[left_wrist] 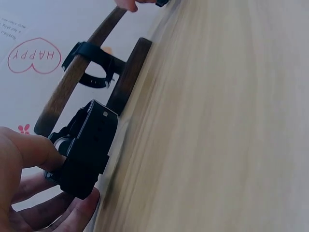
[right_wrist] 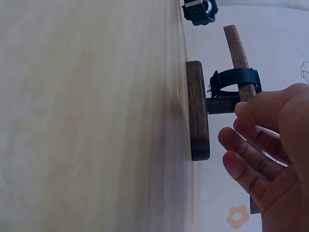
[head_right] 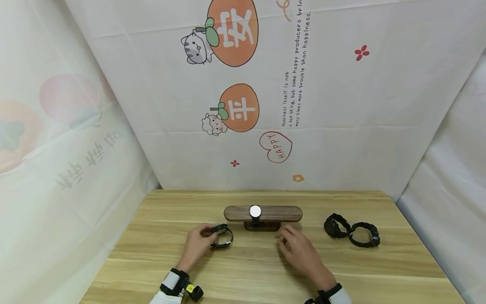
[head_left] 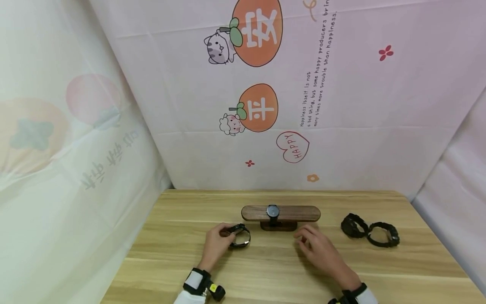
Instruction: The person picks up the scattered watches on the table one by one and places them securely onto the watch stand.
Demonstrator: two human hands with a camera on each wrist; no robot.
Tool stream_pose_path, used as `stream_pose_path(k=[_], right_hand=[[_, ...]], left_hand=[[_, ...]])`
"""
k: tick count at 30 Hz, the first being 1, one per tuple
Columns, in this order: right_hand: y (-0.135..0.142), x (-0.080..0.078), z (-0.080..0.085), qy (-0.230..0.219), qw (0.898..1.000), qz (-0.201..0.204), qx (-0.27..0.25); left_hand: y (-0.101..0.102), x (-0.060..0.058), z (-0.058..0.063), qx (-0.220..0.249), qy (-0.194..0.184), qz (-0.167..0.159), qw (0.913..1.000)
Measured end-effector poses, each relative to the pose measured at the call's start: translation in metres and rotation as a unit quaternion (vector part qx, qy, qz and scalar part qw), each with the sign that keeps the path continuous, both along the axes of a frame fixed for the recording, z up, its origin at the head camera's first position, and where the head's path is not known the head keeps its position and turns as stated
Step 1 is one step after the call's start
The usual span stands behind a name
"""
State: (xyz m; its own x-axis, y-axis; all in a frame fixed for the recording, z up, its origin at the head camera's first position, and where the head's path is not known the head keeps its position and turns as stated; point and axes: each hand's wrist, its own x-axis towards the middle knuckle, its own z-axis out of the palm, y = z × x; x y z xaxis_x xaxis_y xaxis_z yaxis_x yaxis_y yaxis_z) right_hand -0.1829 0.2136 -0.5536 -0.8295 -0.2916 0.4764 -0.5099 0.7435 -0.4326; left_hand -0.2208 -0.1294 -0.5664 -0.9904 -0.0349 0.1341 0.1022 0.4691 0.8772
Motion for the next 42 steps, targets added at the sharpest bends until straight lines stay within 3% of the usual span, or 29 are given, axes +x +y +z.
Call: stream_pose_path(k=[12, 19, 25, 31, 42], right_hand=[[-0.003, 0.0, -0.003, -0.011, 1.0, 0.008, -0.008], [-0.006, 0.0, -0.005, -0.019, 1.0, 0.002, -0.012], [-0.009, -0.001, -0.004, -0.028, 0.999, 0.004, -0.02], [-0.01, -0.003, -0.002, -0.079, 0.996, 0.008, -0.032], [-0.015, -0.008, 0.002, -0.184, 0.982, 0.001, -0.045]], left_hand=[[0.025, 0.004, 0.003, 0.005, 0.019, -0.036, 0.9991], [0.041, 0.004, -0.005, 0.005, 0.027, -0.079, 0.9965], [0.057, 0.004, -0.003, 0.016, 0.016, -0.115, 0.9931], [0.072, 0.005, -0.005, 0.032, 0.016, -0.141, 0.9894], [0.089, 0.006, -0.003, 0.064, 0.021, -0.144, 0.9873]])
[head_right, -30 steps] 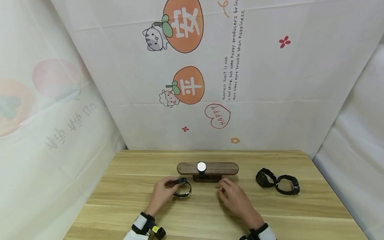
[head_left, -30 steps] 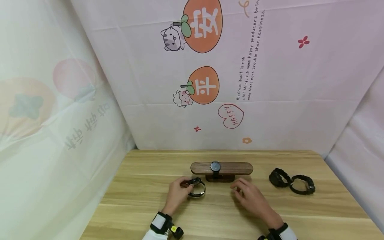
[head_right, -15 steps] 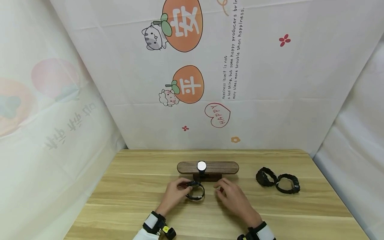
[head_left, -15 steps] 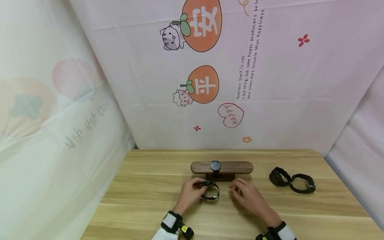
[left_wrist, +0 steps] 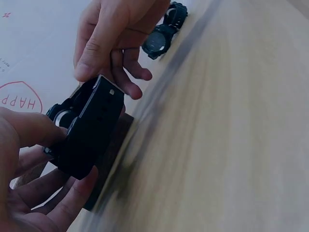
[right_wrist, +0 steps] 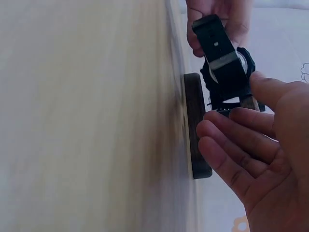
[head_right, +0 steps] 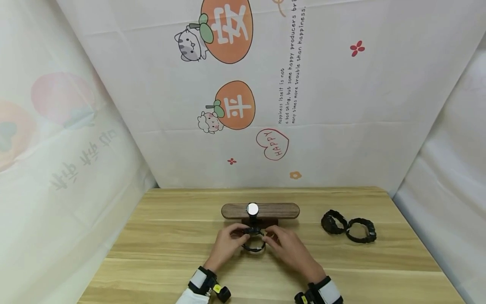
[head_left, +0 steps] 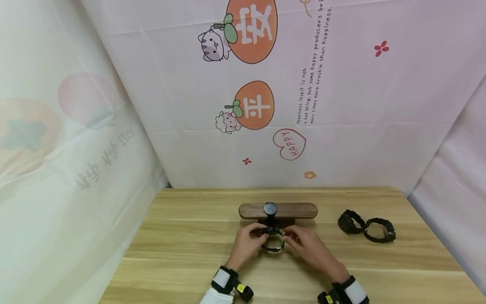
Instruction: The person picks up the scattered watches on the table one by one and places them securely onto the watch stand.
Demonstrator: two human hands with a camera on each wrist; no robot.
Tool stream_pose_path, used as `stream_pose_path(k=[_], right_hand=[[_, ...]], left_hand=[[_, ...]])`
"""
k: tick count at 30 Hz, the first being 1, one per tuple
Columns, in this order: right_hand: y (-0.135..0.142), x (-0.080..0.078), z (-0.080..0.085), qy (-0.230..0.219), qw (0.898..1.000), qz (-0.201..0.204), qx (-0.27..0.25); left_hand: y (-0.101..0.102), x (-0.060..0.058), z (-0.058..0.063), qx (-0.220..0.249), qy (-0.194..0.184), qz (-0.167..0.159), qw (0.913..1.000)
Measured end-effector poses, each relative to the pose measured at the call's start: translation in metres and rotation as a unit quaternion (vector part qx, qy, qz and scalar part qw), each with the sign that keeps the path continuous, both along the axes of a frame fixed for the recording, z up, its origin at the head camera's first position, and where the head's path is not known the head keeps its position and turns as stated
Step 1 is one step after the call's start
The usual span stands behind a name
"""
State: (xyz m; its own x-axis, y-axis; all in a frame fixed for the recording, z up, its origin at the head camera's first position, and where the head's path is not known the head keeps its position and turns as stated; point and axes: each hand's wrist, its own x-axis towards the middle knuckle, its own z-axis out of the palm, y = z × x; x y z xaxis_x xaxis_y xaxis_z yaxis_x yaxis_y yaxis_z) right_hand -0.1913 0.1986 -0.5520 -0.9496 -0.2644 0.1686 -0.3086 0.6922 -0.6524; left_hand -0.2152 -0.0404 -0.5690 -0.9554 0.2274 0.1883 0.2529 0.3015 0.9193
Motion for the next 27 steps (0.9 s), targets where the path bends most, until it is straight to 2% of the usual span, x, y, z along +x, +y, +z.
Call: stream_pose_path(k=[7, 20, 27], right_hand=[[-0.0051, -0.0036, 0.0056, -0.032, 0.999, -0.008, -0.031], [-0.0011, -0.0032, 0.0078, -0.043, 0.996, -0.012, -0.075], [0.0027, -0.004, 0.0064, -0.035, 0.996, -0.002, -0.077]], left_hand=[[0.0036, -0.0006, 0.0022, 0.025, -0.002, -0.017, 0.9995], [-0.0022, 0.0024, 0.0081, 0.038, 0.025, -0.054, 0.9975], [-0.0021, 0.0022, 0.0075, 0.063, 0.02, -0.061, 0.9959]])
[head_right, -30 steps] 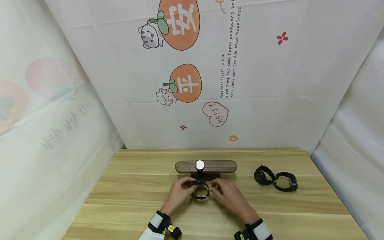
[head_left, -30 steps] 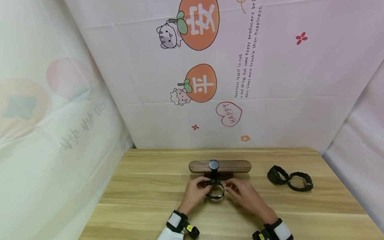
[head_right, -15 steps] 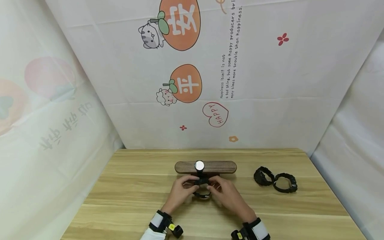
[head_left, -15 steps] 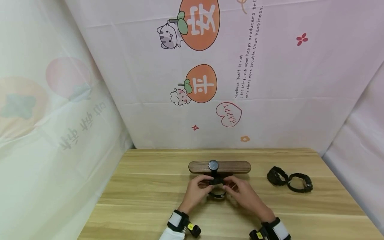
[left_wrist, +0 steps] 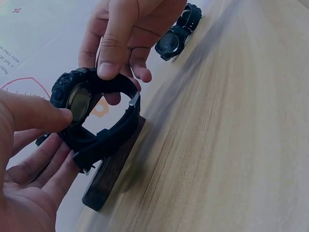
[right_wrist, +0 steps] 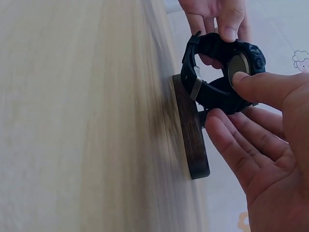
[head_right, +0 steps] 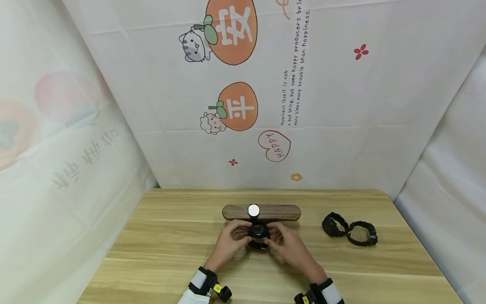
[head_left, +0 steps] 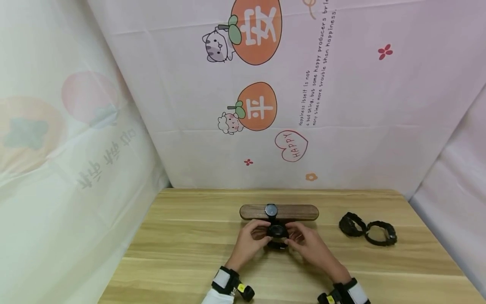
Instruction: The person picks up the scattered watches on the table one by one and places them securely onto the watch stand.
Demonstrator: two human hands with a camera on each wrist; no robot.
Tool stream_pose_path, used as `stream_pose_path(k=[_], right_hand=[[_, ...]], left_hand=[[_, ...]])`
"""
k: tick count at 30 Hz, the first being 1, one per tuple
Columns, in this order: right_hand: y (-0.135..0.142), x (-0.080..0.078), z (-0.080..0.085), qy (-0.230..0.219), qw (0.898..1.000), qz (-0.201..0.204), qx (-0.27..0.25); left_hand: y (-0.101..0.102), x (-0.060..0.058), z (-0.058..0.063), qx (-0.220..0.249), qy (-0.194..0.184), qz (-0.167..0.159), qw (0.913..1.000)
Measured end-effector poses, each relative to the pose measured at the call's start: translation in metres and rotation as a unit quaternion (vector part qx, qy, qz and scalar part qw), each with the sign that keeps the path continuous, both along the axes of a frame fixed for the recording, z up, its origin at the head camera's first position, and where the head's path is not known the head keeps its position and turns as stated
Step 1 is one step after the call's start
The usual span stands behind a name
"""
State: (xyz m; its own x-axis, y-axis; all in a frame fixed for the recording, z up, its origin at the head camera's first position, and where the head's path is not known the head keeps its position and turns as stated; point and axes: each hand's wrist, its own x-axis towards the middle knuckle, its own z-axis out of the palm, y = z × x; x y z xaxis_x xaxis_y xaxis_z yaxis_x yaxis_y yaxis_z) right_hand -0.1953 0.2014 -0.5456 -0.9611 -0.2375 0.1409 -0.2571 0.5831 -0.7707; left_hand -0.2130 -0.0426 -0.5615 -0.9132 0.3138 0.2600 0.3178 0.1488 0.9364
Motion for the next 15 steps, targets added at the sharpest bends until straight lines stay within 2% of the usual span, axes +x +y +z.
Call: stream_pose_path(k=[9, 11, 15], right_hand=[[0.0002, 0.0019, -0.0024, 0.0, 1.0, 0.006, -0.01], [0.0009, 0.0022, -0.0025, 0.01, 1.0, 0.012, -0.009], [0.0026, 0.0018, -0.0026, 0.024, 0.999, 0.021, -0.002]], left_hand=[[0.0003, -0.0023, -0.0028, 0.035, -0.003, -0.012, 0.9993], [0.0001, -0.0022, -0.0029, 0.031, -0.001, -0.01, 0.9995], [-0.0008, -0.0007, -0.0033, -0.016, 0.02, 0.013, 0.9996]])
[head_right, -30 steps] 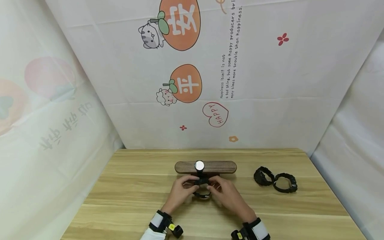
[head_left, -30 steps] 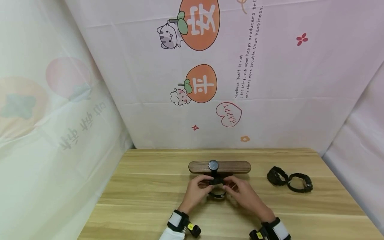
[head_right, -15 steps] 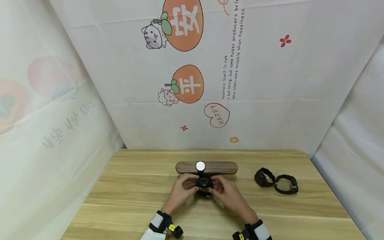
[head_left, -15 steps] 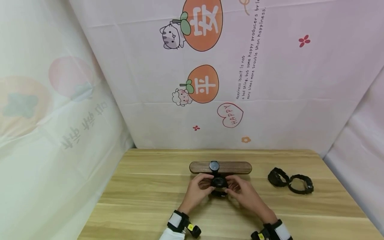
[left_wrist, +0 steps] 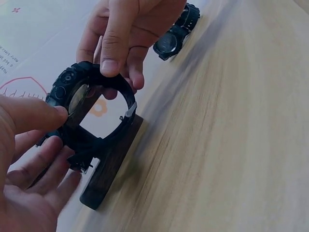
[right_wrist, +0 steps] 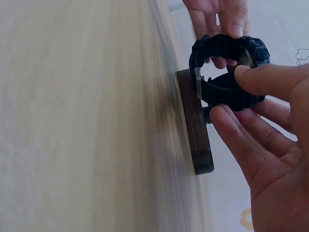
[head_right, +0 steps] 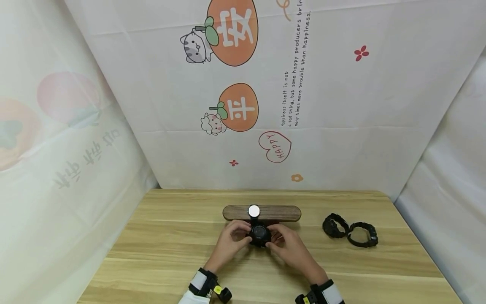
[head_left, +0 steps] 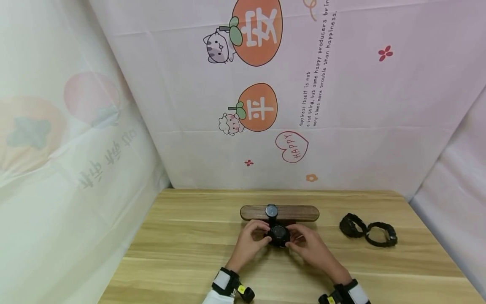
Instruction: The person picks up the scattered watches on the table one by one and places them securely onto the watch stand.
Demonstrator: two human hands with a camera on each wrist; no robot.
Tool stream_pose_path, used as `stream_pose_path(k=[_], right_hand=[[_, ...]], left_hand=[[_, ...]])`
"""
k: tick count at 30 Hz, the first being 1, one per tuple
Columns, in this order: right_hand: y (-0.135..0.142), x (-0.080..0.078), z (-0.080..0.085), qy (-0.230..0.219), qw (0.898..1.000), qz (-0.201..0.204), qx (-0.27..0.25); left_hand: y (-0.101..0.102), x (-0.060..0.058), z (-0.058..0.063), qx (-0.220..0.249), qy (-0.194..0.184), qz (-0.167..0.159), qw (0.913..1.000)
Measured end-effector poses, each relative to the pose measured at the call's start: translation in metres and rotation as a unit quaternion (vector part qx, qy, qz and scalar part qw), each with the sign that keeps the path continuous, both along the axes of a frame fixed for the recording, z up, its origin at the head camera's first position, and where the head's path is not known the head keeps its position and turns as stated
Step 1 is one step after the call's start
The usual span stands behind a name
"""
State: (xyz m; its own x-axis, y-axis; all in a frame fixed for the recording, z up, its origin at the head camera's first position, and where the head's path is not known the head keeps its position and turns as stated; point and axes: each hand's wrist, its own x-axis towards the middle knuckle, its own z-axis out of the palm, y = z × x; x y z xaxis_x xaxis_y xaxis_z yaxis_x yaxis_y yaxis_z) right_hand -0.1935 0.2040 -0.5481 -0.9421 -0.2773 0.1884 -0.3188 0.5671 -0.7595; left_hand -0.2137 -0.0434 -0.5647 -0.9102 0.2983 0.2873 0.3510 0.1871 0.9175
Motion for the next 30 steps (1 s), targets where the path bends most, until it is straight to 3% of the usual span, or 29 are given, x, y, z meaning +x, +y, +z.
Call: stream_pose_path(k=[3, 12, 21, 30], right_hand=[[0.0009, 0.0001, -0.0001, 0.004, 1.0, 0.007, -0.001], [0.0011, 0.004, 0.0027, 0.019, 0.999, 0.019, -0.026], [-0.0004, 0.0045, 0.0037, 0.006, 0.998, 0.01, -0.057], [-0.003, 0.0063, 0.0018, -0.019, 0.997, -0.014, -0.071]], left_hand=[[-0.0007, 0.0008, -0.0009, -0.027, 0.015, 0.019, 0.9994], [-0.0023, 0.001, -0.0017, -0.008, 0.013, 0.037, 0.9992], [-0.0035, 0.0006, -0.0047, -0.002, 0.018, 0.018, 0.9997], [-0.0046, 0.0029, -0.0031, -0.006, 0.015, -0.028, 0.9995]])
